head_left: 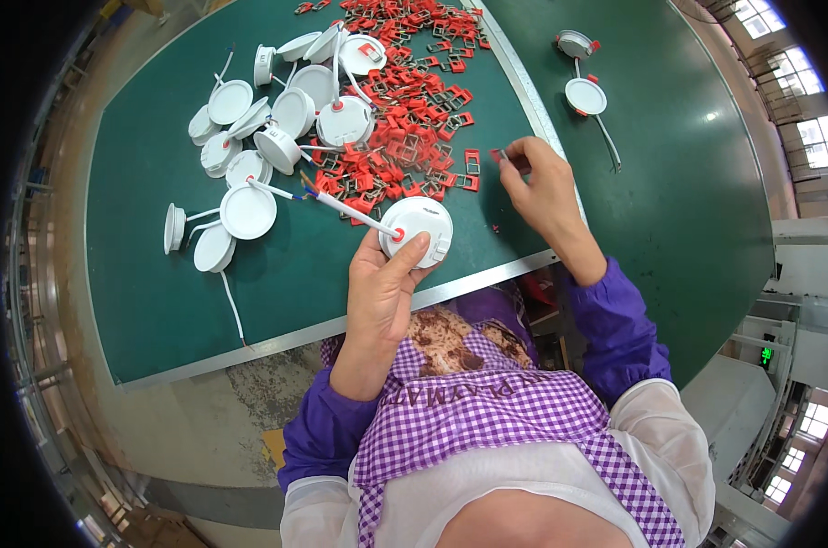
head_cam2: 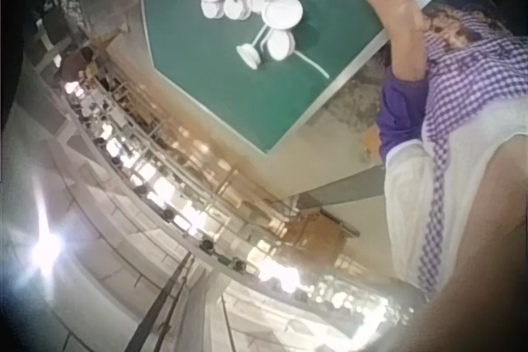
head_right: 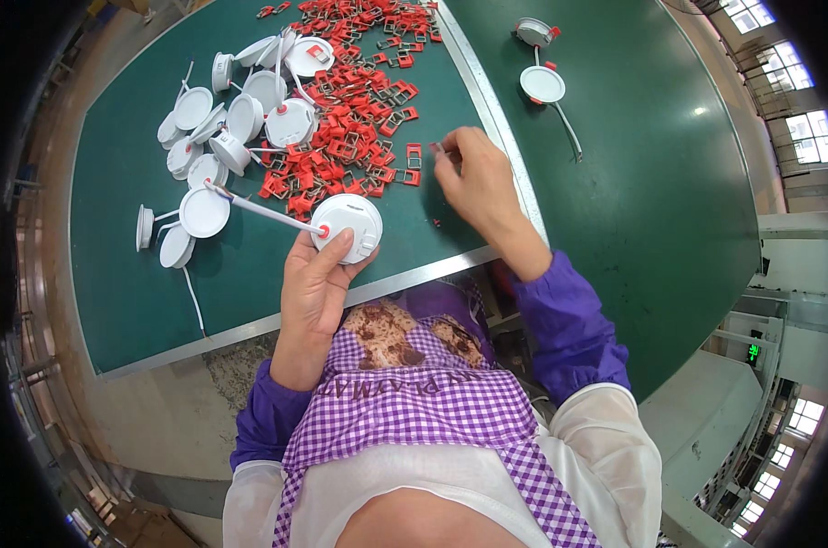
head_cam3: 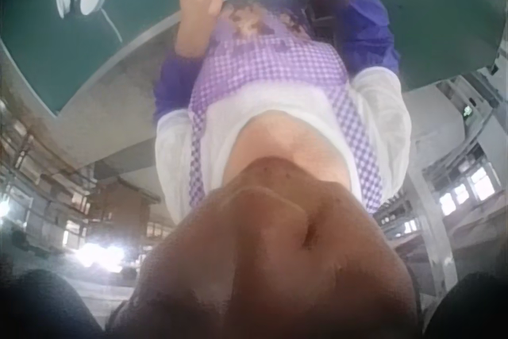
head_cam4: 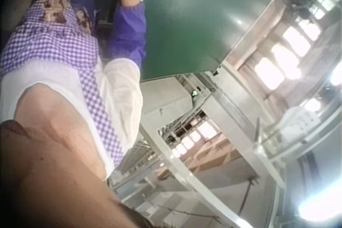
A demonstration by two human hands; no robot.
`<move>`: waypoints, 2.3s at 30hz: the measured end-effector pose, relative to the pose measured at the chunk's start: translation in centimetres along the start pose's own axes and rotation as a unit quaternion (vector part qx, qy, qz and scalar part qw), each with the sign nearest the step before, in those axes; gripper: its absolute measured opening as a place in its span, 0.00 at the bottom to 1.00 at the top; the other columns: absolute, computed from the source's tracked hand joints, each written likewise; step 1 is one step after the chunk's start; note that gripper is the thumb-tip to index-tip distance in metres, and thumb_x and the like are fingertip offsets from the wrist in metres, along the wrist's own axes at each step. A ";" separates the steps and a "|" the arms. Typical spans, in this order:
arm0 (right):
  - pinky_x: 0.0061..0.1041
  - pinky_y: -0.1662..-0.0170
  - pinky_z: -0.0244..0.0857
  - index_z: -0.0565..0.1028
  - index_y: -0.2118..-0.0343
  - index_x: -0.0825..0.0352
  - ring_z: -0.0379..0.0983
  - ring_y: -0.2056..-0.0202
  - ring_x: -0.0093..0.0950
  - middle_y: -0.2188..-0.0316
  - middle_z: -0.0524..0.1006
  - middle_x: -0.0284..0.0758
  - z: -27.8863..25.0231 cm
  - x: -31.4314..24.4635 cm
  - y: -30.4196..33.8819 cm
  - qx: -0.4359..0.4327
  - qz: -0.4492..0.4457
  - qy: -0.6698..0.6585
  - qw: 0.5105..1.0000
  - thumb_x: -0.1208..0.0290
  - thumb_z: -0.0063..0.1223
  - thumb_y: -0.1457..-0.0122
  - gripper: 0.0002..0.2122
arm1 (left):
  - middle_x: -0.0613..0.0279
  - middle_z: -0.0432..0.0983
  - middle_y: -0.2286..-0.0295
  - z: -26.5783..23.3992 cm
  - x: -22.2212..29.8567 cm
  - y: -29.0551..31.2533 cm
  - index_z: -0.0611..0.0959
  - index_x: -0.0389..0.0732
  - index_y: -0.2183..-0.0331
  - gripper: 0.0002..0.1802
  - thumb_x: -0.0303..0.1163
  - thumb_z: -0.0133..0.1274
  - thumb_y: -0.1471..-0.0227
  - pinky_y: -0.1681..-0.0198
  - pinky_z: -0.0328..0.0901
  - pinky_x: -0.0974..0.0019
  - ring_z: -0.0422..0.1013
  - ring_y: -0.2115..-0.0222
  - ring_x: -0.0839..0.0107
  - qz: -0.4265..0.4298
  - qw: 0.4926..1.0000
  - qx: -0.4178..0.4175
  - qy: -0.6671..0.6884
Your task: The person assembles light fixtures by taking lamp casings and attaching clips to their sides by hand, then placing the completed fixtures onto the conveyor table.
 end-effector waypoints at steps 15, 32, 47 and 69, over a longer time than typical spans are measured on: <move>0.19 0.65 0.70 0.78 0.64 0.72 0.74 0.71 0.20 0.71 0.78 0.33 3.2 -3.1 4.2 -0.228 0.246 -0.497 0.801 0.74 0.57 0.41 0.06 | 0.54 0.73 0.53 0.7 0.2 0.1 0.69 0.38 0.47 0.24 0.23 0.55 0.45 0.53 0.73 0.55 0.73 0.53 0.63 0.027 0.996 -0.070 0.043; 0.30 0.70 0.71 0.75 0.63 0.68 0.77 0.71 0.37 0.71 0.76 0.39 1.0 -9.9 4.7 -0.041 -0.117 -0.086 0.989 0.84 0.57 0.50 0.10 | 0.64 0.75 0.63 0.7 1.5 0.4 0.74 0.33 0.54 0.18 0.22 0.59 0.47 0.59 0.67 0.74 0.71 0.63 0.80 0.212 0.964 -0.003 -0.161; 0.22 0.69 0.69 0.72 0.51 0.69 0.78 0.71 0.24 0.64 0.79 0.38 1.8 -7.0 6.2 -0.128 0.105 -0.270 0.949 0.83 0.58 0.47 0.19 | 0.64 0.76 0.67 0.3 1.5 1.7 0.77 0.35 0.58 0.13 0.22 0.57 0.48 0.61 0.66 0.73 0.70 0.65 0.81 0.172 0.939 -0.049 -0.294; 0.39 0.62 0.69 0.74 0.64 0.70 0.75 0.64 0.43 0.64 0.73 0.43 3.3 -1.0 -0.3 -0.194 -0.122 0.172 0.958 0.77 0.50 0.44 0.06 | 0.60 0.78 0.62 -1.7 2.8 1.2 0.75 0.39 0.55 0.16 0.25 0.57 0.47 0.59 0.71 0.64 0.76 0.63 0.70 0.029 0.999 -0.044 -0.006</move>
Point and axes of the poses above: each hand's wrist, its own y-axis away from the middle knuckle, its own z-axis out of the palm, x = y × z, the point moved 6 cm from there along -y, towards the middle knuckle
